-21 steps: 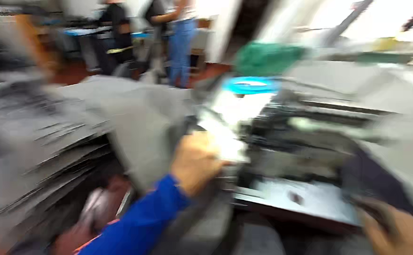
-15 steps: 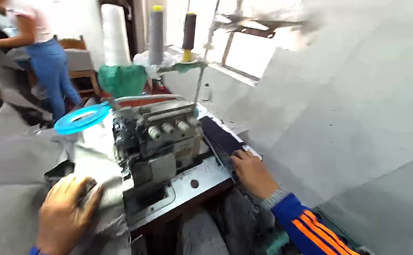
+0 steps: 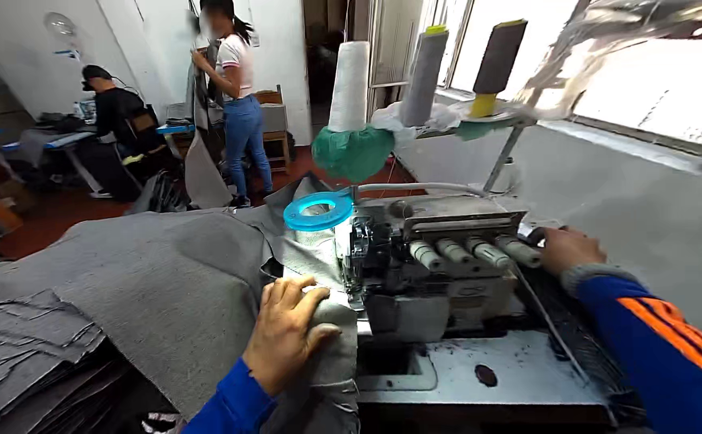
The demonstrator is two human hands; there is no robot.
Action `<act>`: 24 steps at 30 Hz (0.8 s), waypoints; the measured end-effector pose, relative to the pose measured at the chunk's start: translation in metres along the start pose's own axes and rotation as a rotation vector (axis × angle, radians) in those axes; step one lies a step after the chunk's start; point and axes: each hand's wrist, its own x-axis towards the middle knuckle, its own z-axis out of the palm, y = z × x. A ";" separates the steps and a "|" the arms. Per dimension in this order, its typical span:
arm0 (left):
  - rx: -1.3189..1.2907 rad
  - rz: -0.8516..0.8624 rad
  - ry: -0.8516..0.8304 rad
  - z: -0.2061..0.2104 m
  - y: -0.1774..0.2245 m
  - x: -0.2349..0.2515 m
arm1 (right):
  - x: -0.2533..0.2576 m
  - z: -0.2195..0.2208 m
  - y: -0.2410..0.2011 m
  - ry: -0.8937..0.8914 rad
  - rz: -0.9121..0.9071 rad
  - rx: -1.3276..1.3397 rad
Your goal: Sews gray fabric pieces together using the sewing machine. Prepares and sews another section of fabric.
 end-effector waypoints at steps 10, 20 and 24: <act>-0.537 0.094 -0.154 -0.027 -0.006 0.020 | -0.240 -0.056 -0.071 0.273 -0.395 0.633; -0.654 0.034 0.029 -0.035 0.016 -0.010 | -0.284 0.027 -0.226 0.112 -0.623 1.225; -0.713 -0.122 0.008 -0.042 0.018 -0.008 | -0.285 0.023 -0.236 -0.035 -0.465 1.433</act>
